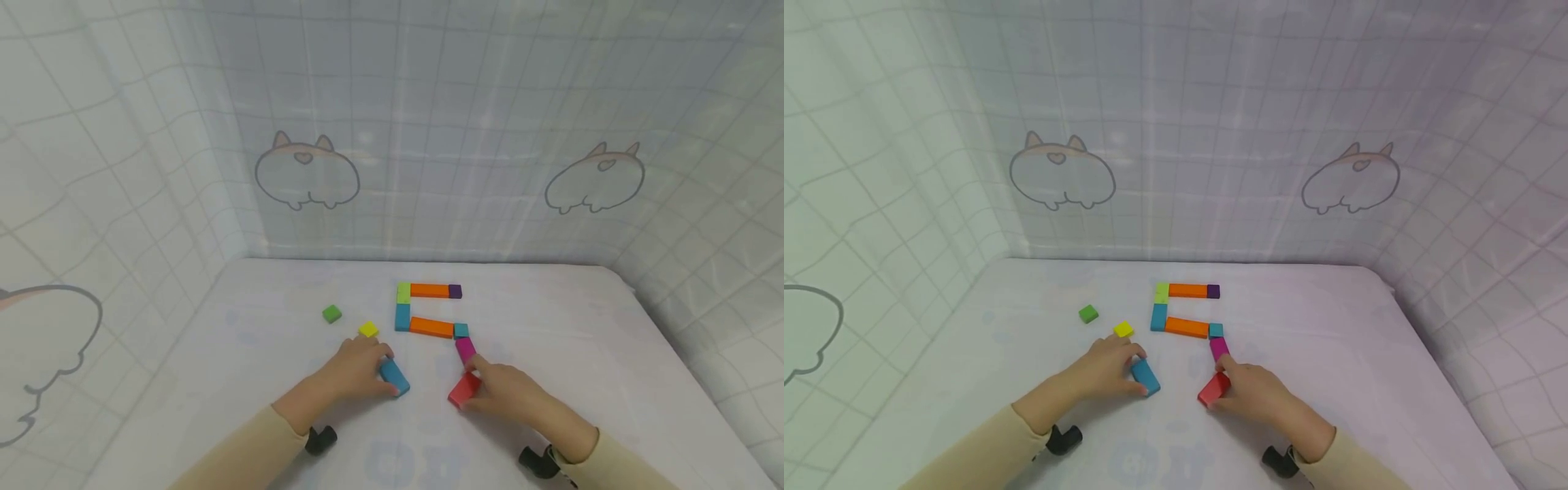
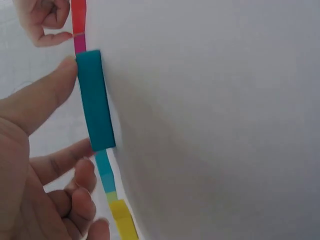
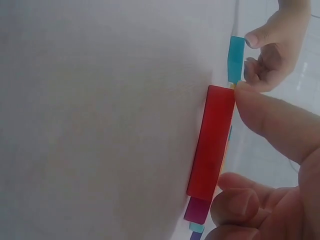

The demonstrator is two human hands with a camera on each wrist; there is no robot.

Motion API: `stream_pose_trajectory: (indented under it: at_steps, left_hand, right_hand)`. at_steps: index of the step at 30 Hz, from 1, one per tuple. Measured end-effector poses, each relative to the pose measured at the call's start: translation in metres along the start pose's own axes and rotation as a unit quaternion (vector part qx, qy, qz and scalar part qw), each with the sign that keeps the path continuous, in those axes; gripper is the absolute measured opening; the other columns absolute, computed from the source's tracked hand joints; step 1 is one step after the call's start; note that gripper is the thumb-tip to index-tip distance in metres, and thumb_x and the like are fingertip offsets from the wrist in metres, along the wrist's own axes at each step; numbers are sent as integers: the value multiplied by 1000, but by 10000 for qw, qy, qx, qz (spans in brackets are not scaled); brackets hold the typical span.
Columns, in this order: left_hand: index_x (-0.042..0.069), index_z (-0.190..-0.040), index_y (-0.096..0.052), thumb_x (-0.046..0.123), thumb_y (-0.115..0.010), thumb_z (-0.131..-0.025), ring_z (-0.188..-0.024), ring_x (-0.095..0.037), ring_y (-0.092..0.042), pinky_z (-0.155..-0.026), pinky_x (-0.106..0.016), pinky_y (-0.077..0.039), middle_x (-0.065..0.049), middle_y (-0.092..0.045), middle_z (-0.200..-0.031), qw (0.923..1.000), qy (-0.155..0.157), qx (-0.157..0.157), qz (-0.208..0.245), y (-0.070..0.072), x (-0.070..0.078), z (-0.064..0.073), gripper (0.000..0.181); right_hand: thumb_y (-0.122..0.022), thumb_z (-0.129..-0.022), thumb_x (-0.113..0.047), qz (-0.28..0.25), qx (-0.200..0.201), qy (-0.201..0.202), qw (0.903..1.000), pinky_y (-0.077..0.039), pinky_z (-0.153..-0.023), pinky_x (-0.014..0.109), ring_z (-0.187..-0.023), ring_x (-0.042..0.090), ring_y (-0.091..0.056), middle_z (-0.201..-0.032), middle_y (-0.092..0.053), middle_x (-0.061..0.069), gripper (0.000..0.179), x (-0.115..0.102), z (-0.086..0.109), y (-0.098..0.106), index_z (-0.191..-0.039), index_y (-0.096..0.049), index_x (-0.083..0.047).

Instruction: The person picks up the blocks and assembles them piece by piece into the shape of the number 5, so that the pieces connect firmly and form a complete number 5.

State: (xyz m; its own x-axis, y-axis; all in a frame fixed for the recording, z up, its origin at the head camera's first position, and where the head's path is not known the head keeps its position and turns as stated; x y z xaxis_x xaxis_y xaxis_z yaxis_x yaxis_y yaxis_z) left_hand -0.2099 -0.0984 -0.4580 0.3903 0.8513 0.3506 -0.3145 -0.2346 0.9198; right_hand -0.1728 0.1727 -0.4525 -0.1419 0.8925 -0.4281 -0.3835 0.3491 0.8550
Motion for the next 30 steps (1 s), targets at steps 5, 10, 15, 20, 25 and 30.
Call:
stream_pose_trajectory:
  at_steps: [5, 10, 15, 20, 25, 30]
  left_hand:
    - [22, -121, -68, 57, -82, -75, -97, -15, -50, -90, -42, -43, 6, -60, -107, 10000, -54, -41, 48, -2, -2, -1, 60]
    - [22, -121, -68, 59, -82, -74, -97, -15, -49, -90, -40, -44, 6, -59, -108, 10000, -26, -63, -59, -4, 3, -2, 61]
    - [22, -120, -68, 62, -81, -74, -98, -14, -50, -95, -41, -43, 6, -60, -108, 9997, 44, -60, -247, -6, 6, -2, 63]
    - [21, -116, -68, 64, -80, -73, -93, -13, -49, -87, -38, -44, 7, -60, -103, 9995, 59, -30, -313, -6, 12, -3, 62]
    - [20, -113, -69, 64, -81, -73, -90, -13, -48, -85, -36, -43, 8, -59, -98, 9994, 100, -15, -340, -6, 19, -5, 61]
    - [20, -114, -70, 64, -81, -72, -90, -12, -48, -83, -35, -44, 8, -59, -98, 9995, 149, -30, -291, -6, 22, -4, 62]
  right_hand:
    - [-88, -73, -45, -1, -4, 16, 10000, -52, -71, 33, -78, 14, -55, -90, -61, -6, 62, -1, -2, -2, -120, -57, -17]
    - [-89, -70, -48, 159, 83, -264, 9995, -53, -70, 34, -78, 14, -55, -93, -64, -4, 66, 0, -2, -1, -118, -57, -16]
    - [-90, -69, -48, 158, 125, -359, 9992, -53, -70, 35, -78, 14, -55, -95, -64, -3, 65, -1, -2, -2, -115, -56, -15]
    - [-90, -69, -45, 95, 132, -372, 9992, -53, -69, 33, -78, 14, -55, -91, -63, -4, 62, 0, -3, -3, -113, -56, -15]
    - [-90, -69, -46, 117, 146, -399, 9990, -53, -70, 33, -78, 14, -55, -92, -63, -3, 63, 0, -4, -3, -113, -56, -15]
    - [-90, -68, -47, 173, 176, -507, 9984, -52, -67, 33, -75, 15, -55, -86, -62, -3, 65, 0, -3, -2, -112, -56, -13]
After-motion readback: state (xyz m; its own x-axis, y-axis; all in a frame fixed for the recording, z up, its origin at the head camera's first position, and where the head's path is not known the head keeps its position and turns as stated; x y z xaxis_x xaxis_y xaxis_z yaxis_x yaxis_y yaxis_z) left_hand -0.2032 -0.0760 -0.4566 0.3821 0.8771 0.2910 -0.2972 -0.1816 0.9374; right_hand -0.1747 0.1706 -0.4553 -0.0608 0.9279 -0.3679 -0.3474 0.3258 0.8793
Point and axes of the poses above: each hand's wrist, its own z-axis away from the middle knuckle, its own y-axis out of the back of the hand, x = y × z, the point moved 3 cm from there along -z, towards the middle knuckle
